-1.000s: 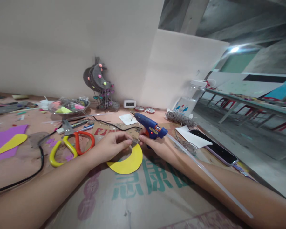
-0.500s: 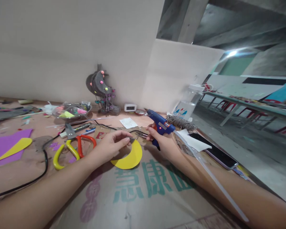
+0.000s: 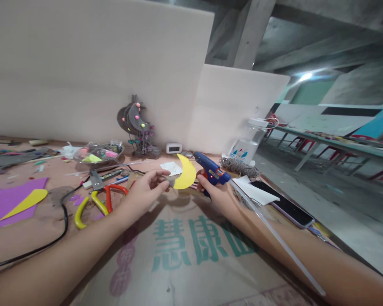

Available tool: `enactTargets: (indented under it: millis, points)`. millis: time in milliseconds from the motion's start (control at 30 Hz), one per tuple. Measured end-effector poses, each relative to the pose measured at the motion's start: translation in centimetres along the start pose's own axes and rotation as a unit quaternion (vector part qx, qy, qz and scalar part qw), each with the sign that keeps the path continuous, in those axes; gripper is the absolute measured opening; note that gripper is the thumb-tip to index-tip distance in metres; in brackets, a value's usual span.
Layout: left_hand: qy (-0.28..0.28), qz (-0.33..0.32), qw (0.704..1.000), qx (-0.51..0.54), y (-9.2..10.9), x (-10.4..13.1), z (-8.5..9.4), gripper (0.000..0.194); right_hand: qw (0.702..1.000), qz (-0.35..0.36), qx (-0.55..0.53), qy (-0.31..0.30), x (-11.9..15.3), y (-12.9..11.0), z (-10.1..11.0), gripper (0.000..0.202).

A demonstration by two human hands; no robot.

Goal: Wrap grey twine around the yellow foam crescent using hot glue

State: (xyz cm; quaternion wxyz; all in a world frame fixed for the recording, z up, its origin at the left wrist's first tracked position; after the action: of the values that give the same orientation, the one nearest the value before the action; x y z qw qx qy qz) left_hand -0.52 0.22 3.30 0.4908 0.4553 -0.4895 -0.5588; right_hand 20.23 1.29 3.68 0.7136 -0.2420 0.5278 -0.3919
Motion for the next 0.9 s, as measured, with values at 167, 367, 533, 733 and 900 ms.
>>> enactTargets:
  millis: [167, 367, 533, 733, 900]
  points:
    - [0.032, 0.034, 0.998, -0.048, -2.2, -1.0, 0.7, 0.035, 0.997, 0.046, 0.053, -0.042, -0.2, 0.3, 0.6, 0.028]
    - [0.066, 0.011, 0.994, -0.09, -1.8, -0.7, 1.0, 0.025, 0.989, 0.026, 0.081, -0.124, 0.6, -0.1, 0.2, 0.035]
    - [0.052, 0.04, 0.997, -0.044, -2.2, -1.2, 1.2, 0.037, 0.983, 0.029, 0.042, -0.175, 0.9, -1.2, -0.5, 0.029]
    - [0.08, 0.05, 0.995, 0.027, -2.7, -1.6, 1.3, 0.032, 0.983, 0.0, 0.095, -0.16, 0.9, -0.5, -0.3, 0.026]
    - [0.077, 0.03, 0.996, 0.036, -3.1, -1.9, 1.4, 0.03, 0.981, -0.019, 0.075, -0.177, 0.7, -0.5, -0.5, 0.023]
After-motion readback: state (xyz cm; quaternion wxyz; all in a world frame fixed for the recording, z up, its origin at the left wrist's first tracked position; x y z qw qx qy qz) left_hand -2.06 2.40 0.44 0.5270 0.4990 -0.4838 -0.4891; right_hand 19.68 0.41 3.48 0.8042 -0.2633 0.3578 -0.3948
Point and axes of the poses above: each hand's wrist, its own x-axis away from the middle knuckle, its own z-axis out of the back of the hand, y = z × x, the point moved 2 cm from there along -x, towards the middle knuckle, and after that the axes turned 15 degrees about z, right-handed, at the moved point
